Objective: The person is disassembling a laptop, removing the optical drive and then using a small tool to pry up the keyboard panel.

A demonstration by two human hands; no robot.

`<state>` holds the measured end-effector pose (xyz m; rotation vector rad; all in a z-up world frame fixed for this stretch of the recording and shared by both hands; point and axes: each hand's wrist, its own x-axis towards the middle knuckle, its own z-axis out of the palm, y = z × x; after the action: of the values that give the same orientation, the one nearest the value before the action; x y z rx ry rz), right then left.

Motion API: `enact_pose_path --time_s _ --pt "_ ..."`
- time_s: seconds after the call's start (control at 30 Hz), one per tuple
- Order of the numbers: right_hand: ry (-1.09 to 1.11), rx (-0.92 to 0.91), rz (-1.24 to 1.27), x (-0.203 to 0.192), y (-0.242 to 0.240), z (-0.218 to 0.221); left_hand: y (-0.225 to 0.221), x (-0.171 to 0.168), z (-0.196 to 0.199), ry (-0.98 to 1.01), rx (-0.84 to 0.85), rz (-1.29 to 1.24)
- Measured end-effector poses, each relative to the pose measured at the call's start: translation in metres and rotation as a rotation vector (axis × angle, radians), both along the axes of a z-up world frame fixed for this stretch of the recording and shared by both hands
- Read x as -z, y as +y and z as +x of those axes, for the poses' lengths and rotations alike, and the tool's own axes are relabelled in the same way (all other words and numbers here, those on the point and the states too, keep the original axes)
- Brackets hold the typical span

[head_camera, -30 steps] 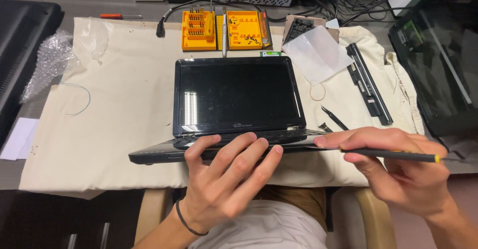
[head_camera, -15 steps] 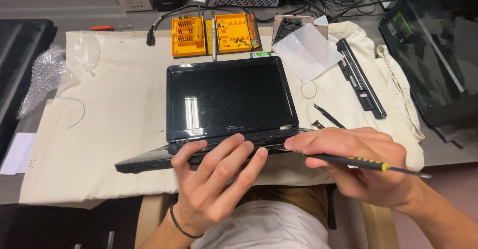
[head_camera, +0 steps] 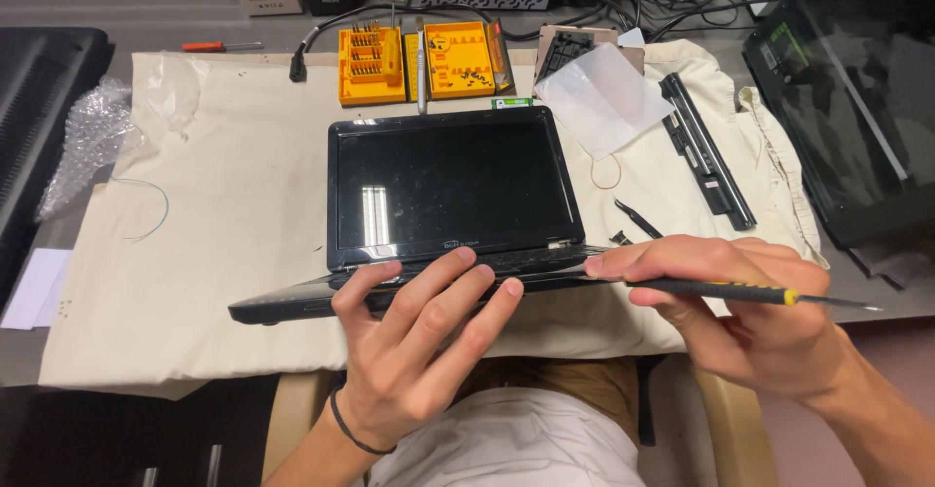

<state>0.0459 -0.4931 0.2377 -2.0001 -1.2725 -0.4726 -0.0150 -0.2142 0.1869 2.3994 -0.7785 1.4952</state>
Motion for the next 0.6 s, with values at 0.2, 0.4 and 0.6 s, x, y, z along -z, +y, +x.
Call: enact_pose_path --time_s 0.2,0.4,0.6 --pt "0.017 -0.009 -0.007 0.001 -0.004 0.001 0.001 0.000 -0.001 0.011 0.004 0.004" --pt "-0.067 0.026 -0.068 -0.003 -0.004 -0.003 0.000 -0.002 0.000 0.008 0.003 0.002" --pt "0.144 0.080 -0.142 -0.025 0.003 0.006 0.000 -0.001 -0.002 0.025 0.004 0.005"
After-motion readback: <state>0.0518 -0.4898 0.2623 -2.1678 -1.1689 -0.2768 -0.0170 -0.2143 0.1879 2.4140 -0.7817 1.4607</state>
